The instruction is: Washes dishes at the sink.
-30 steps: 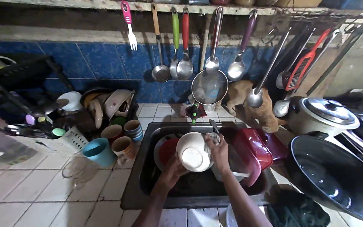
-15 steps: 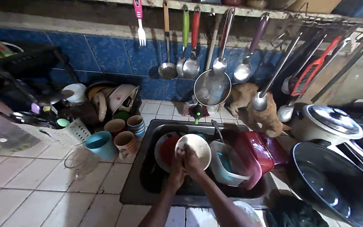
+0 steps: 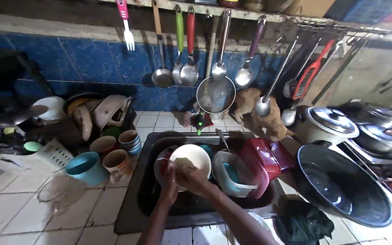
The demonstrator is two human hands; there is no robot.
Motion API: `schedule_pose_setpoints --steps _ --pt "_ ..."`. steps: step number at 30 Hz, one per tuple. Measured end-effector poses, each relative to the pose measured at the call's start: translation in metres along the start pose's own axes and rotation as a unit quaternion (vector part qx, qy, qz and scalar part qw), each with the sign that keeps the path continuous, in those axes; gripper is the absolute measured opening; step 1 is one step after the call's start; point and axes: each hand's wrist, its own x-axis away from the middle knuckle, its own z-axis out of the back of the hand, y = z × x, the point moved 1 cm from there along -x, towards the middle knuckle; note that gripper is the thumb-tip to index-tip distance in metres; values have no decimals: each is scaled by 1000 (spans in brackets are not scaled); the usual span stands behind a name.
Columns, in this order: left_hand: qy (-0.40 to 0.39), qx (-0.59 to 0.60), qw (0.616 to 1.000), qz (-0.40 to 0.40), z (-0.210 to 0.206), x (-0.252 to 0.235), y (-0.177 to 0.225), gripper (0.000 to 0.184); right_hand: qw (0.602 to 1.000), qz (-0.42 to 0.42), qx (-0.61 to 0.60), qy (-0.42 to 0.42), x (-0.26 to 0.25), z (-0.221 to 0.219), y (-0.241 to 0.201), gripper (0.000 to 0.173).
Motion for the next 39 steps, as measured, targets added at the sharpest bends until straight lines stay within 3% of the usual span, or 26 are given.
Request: schedule_pose_setpoints --steps 2,3,6,9,12,15,16,19,21,23,26,27,28,30,32,33,35,36,38,39 --pt "21 -42 999 -23 13 -3 1 59 991 8 121 -64 11 13 3 39" --pt "24 -55 998 -5 15 0 5 57 981 21 186 -53 13 21 8 37" --pt "26 -34 994 98 -4 19 20 52 945 81 306 84 3 36 24 36" --pt "-58 8 990 126 -19 21 19 56 962 102 189 170 -10 20 21 39" --pt "-68 -5 995 65 -11 8 18 59 995 56 21 85 -2 8 0 52" --pt "-45 -65 997 -4 14 -1 23 58 992 79 95 -23 15 16 4 40" --pt "-34 -83 996 4 20 -1 27 56 983 93 157 -19 19 22 8 36" --pt "-18 -70 992 100 13 14 40 57 931 167 286 152 3 42 34 31" --pt "-50 -39 989 137 1 25 45 66 926 150 284 196 -13 47 39 32" --pt "-83 -21 983 162 -10 32 49 63 944 140 245 171 -13 41 24 36" --pt "-82 -23 983 164 -18 33 45 46 943 272 153 113 -7 22 5 51" --pt "-59 -25 988 142 -18 35 43 48 937 290 152 120 -9 20 5 54" --pt "-34 -30 994 102 -18 40 38 59 940 262 164 148 -10 20 7 50" --pt "19 -34 999 4 -22 51 22 78 955 89 187 213 -18 27 11 41" --pt "58 -2 996 -70 -31 56 4 85 958 -70 158 230 -29 32 10 44" --pt "55 15 996 -70 -34 59 -1 87 955 -91 160 231 -31 30 10 44" --pt "20 34 999 5 -29 62 4 84 936 27 209 283 -29 21 15 37" --pt "-2 35 997 66 -23 58 14 72 935 109 216 259 -24 20 15 32" --pt "-67 -10 982 174 -7 46 32 43 942 242 206 112 -10 18 7 29" --pt "-87 -31 978 185 -3 41 38 39 931 287 216 68 -8 18 4 30"
